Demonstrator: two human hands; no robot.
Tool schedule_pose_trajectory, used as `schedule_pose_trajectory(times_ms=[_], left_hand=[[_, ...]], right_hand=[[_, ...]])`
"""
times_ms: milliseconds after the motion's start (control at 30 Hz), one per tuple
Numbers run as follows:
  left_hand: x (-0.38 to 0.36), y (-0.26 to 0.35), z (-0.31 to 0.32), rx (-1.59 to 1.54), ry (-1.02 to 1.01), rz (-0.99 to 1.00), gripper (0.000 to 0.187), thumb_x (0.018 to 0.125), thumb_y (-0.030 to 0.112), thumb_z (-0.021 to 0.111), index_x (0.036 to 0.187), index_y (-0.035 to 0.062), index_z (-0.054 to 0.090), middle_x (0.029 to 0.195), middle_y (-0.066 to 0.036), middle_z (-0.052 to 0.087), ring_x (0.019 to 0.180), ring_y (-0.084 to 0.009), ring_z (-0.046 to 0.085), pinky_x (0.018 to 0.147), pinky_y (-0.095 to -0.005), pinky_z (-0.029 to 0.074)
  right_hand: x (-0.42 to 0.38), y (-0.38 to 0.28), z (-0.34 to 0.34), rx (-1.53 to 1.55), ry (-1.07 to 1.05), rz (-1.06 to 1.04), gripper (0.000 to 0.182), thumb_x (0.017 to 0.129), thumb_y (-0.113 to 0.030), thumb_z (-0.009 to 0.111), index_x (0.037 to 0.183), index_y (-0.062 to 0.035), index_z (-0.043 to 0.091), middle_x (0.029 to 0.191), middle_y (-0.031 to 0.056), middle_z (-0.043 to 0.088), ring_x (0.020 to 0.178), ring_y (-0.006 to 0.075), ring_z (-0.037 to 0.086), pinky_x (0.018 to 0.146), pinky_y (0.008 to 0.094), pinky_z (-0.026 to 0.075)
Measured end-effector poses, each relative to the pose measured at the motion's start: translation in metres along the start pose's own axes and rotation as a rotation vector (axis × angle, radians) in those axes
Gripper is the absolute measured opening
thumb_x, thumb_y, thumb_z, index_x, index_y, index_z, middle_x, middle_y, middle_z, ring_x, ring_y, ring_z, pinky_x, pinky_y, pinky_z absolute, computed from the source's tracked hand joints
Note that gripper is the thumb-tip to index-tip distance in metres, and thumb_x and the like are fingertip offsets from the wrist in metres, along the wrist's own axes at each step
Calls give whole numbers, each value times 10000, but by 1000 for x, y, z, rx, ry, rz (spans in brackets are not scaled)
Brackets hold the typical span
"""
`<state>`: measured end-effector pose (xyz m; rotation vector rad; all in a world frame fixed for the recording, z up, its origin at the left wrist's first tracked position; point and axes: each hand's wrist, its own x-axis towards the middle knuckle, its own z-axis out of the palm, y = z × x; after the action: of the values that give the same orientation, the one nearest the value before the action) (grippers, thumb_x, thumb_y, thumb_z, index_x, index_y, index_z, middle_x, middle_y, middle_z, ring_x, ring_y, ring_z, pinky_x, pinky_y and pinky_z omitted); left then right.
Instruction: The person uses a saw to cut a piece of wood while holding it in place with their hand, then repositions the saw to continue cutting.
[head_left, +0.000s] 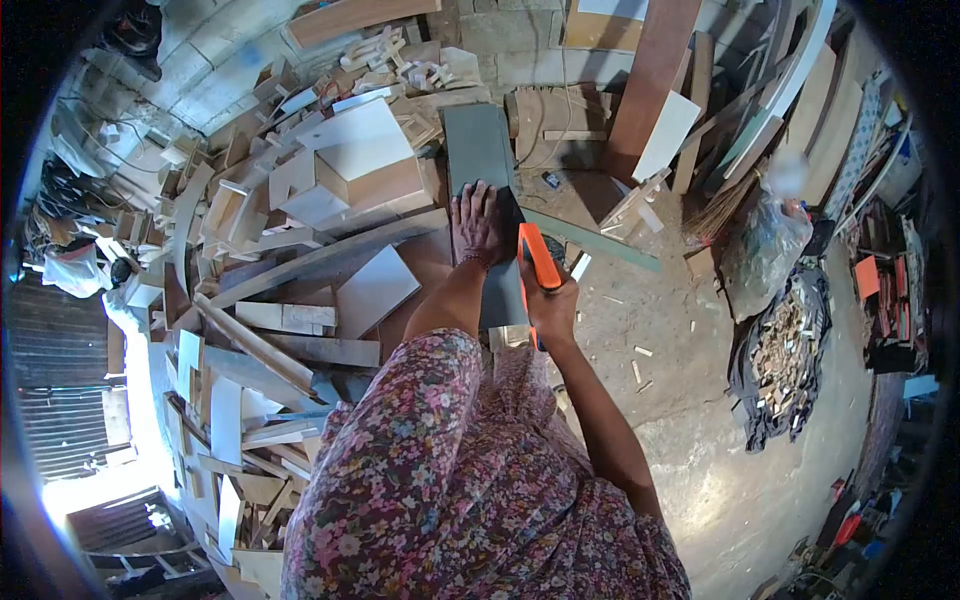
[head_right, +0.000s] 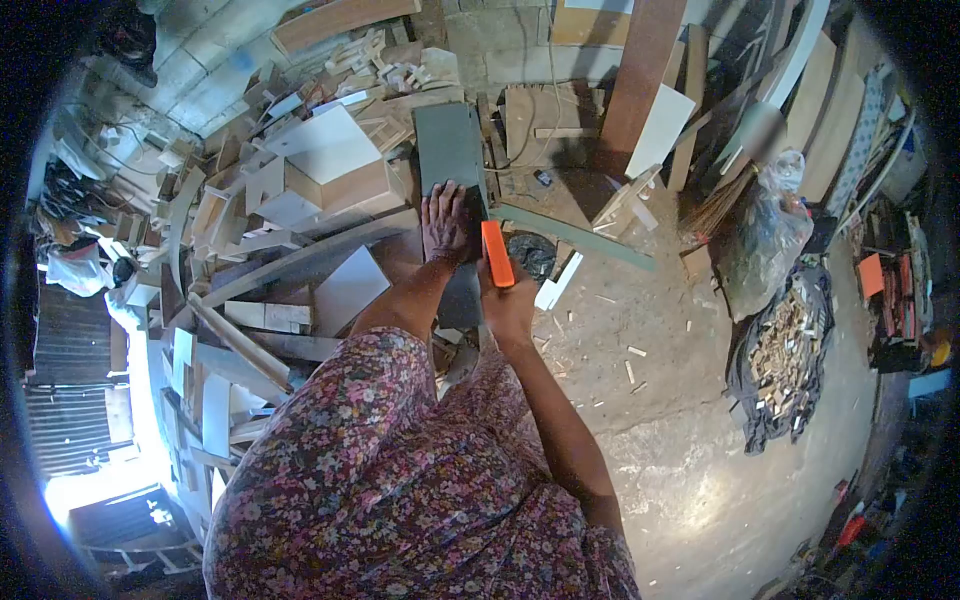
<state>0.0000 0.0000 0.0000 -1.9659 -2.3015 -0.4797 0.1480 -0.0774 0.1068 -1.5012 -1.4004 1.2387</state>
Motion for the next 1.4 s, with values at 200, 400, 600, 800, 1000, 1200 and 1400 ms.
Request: schedule_pose_trajectory(times_ms=[200,400,600,800,1000,1200,1400], left_hand=[[-2,-9,-6,24,114,100,466,820,184,379,1277,91,362,1348,-92,306,1287,-281,213,1055,-449,137],[2,-10,0,-48,154,99,467,817,161,378,1278,89,351,1344,-107,309,1283,-300,219,1051,-447,134],[5,-5,-7,-6,83,52,498,798,168,396,1284,73,335,1342,-111,314,1276,-305,240,1047,-463,142],[-2,-10,-9,77,107,84,497,803,180,398,1287,91,330,1347,-95,311,1279,-293,235,1051,-458,131],[0,-11,5,-46,214,123,500,808,202,407,1292,115,318,1331,-82,335,1273,-285,244,1049,-459,131],[7,-8,5,-47,143,38,457,819,190,402,1268,106,380,1313,-82,369,1264,-289,266,1043,-463,146],[3,-6,-4,-36,103,31,445,838,216,383,1268,102,386,1337,-82,333,1271,-287,254,1047,-456,149]], right_hand=[[-30,-22,-13,181,18,-19,224,788,-155,636,912,26,590,703,20,575,662,68,460,583,264,415],[-55,-18,-27,188,17,12,198,787,-151,635,864,25,589,725,37,579,676,79,488,585,261,412],[-71,-17,-32,242,-9,58,180,791,-140,615,760,21,543,608,77,510,594,104,476,547,279,398],[-16,14,15,144,44,-72,191,782,-150,606,783,29,539,615,95,525,585,111,439,542,300,396],[-52,-15,-24,207,42,15,188,777,-148,623,785,27,556,637,55,521,592,107,437,553,279,392],[-88,-24,-44,264,8,32,162,778,-116,633,803,26,558,660,37,525,616,91,450,563,255,389],[-87,-20,-35,299,-5,95,154,777,-124,635,799,7,558,655,42,533,601,96,450,560,260,395]])
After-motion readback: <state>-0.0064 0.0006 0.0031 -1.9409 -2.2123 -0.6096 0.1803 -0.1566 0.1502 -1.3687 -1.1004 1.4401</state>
